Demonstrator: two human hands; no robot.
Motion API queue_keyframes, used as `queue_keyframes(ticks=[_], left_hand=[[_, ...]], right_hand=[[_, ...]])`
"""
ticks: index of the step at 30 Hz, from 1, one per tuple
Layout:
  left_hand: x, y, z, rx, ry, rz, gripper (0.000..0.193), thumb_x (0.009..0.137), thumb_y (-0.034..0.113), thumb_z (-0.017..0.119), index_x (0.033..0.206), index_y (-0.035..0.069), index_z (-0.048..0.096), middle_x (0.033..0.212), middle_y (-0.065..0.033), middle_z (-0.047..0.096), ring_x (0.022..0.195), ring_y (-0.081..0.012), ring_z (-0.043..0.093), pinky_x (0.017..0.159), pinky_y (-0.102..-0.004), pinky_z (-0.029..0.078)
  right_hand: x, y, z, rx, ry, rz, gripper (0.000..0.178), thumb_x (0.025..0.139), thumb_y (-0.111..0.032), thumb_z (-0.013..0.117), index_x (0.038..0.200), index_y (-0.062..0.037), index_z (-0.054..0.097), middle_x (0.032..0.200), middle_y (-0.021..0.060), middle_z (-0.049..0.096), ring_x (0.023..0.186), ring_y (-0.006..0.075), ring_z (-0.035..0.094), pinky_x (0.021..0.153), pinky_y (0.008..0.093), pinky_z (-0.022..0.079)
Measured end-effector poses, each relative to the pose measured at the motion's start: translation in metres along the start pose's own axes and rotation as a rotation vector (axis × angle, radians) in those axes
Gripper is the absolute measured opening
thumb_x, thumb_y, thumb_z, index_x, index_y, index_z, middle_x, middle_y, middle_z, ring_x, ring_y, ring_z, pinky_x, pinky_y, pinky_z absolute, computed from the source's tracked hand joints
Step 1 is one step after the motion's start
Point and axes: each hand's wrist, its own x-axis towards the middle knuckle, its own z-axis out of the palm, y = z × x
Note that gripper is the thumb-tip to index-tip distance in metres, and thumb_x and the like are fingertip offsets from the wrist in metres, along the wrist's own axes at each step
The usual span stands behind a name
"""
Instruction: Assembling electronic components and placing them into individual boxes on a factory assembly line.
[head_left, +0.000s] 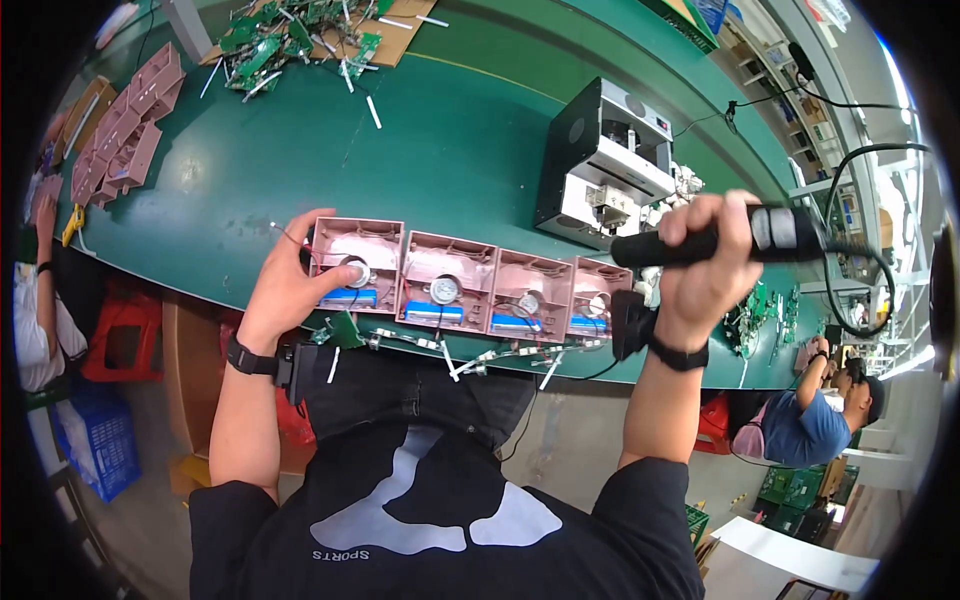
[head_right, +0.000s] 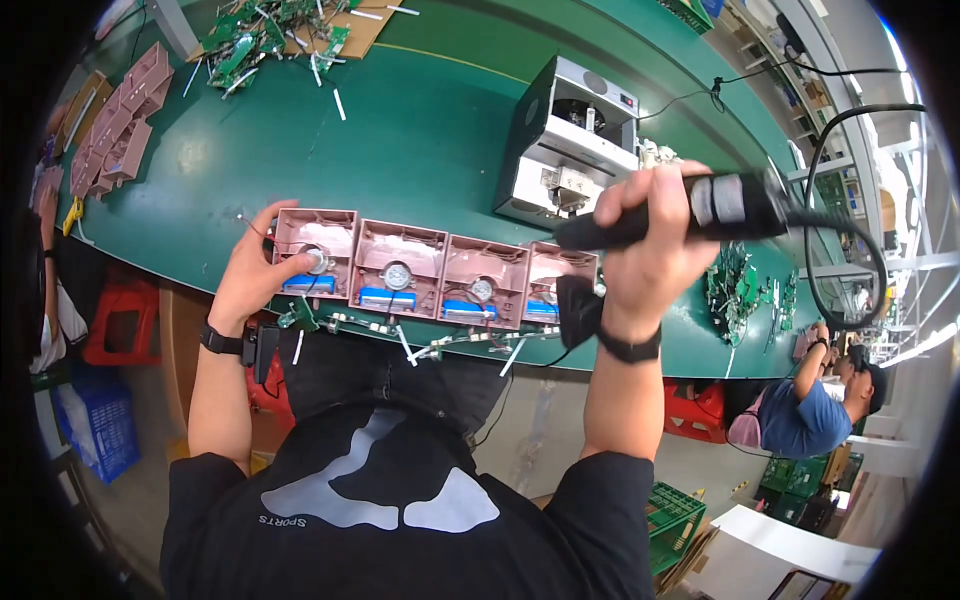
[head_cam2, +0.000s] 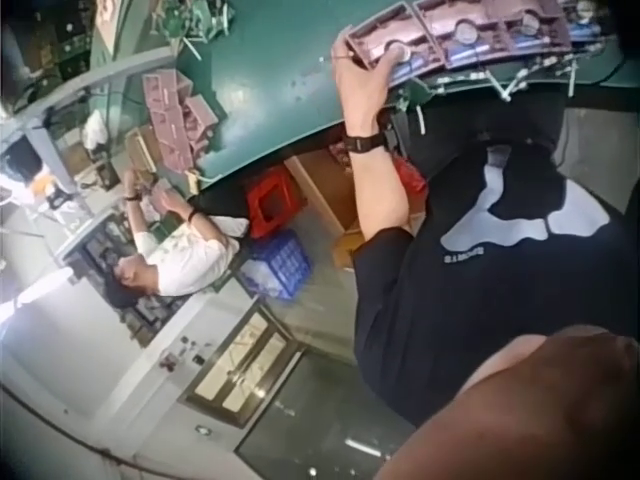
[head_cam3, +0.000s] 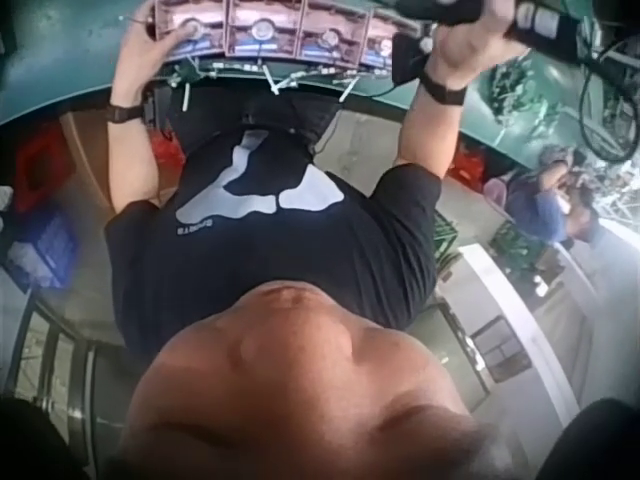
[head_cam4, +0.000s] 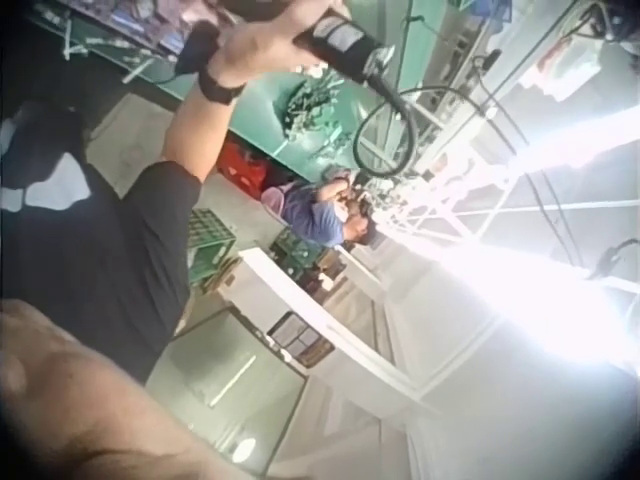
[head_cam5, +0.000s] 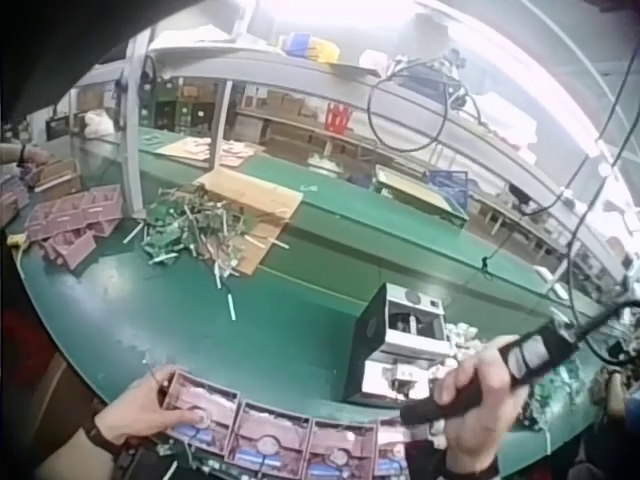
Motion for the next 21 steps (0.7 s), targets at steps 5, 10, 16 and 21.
queue_keyframes(ticks=[5, 10, 16, 21], left_hand=[[0.002, -0.007, -0.001, -0.046, -0.018, 0.017, 0.076, 0.078, 0.024, 0.091, 0.145, 0.008, 0.057, 0.130, -0.0153, 0.067, 0.116, -0.0275, 0.066, 0.104, -0.0394, 0.051], [0.002, -0.016, 0.001, -0.196, -0.053, -0.056, 0.077, 0.077, 0.025, 0.091, 0.144, 0.008, 0.057, 0.130, -0.0150, 0.067, 0.116, -0.0272, 0.065, 0.103, -0.0393, 0.051], [0.002, -0.015, 0.002, -0.155, -0.050, -0.046, 0.078, 0.077, 0.027, 0.091, 0.145, 0.009, 0.058, 0.131, -0.0146, 0.066, 0.118, -0.0275, 0.065, 0.104, -0.0395, 0.050], [0.001, -0.018, 0.002, -0.155, -0.044, -0.043, 0.079, 0.077, 0.028, 0.091, 0.145, 0.010, 0.057, 0.132, -0.0145, 0.066, 0.118, -0.0286, 0.064, 0.105, -0.0403, 0.050]], right_hand=[[-0.058, -0.014, 0.035, 0.143, -0.138, 0.070, 0.025, 0.102, -0.022, 0.062, 0.119, -0.0087, 0.048, 0.078, 0.0079, 0.055, 0.056, 0.0198, 0.053, 0.055, 0.0374, 0.048], [-0.074, -0.001, 0.033, 0.053, -0.292, 0.010, 0.033, 0.100, -0.026, 0.062, 0.124, -0.0100, 0.045, 0.080, 0.0092, 0.056, 0.057, 0.0206, 0.054, 0.056, 0.0380, 0.049], [-0.078, -0.001, 0.031, 0.059, -0.254, 0.011, 0.036, 0.099, -0.028, 0.064, 0.124, -0.0101, 0.044, 0.080, 0.0096, 0.056, 0.056, 0.0204, 0.054, 0.055, 0.0369, 0.048], [-0.080, -0.010, 0.029, 0.064, -0.256, -0.006, 0.036, 0.100, -0.029, 0.064, 0.123, -0.0106, 0.044, 0.080, 0.0094, 0.057, 0.056, 0.0203, 0.054, 0.055, 0.0364, 0.048]])
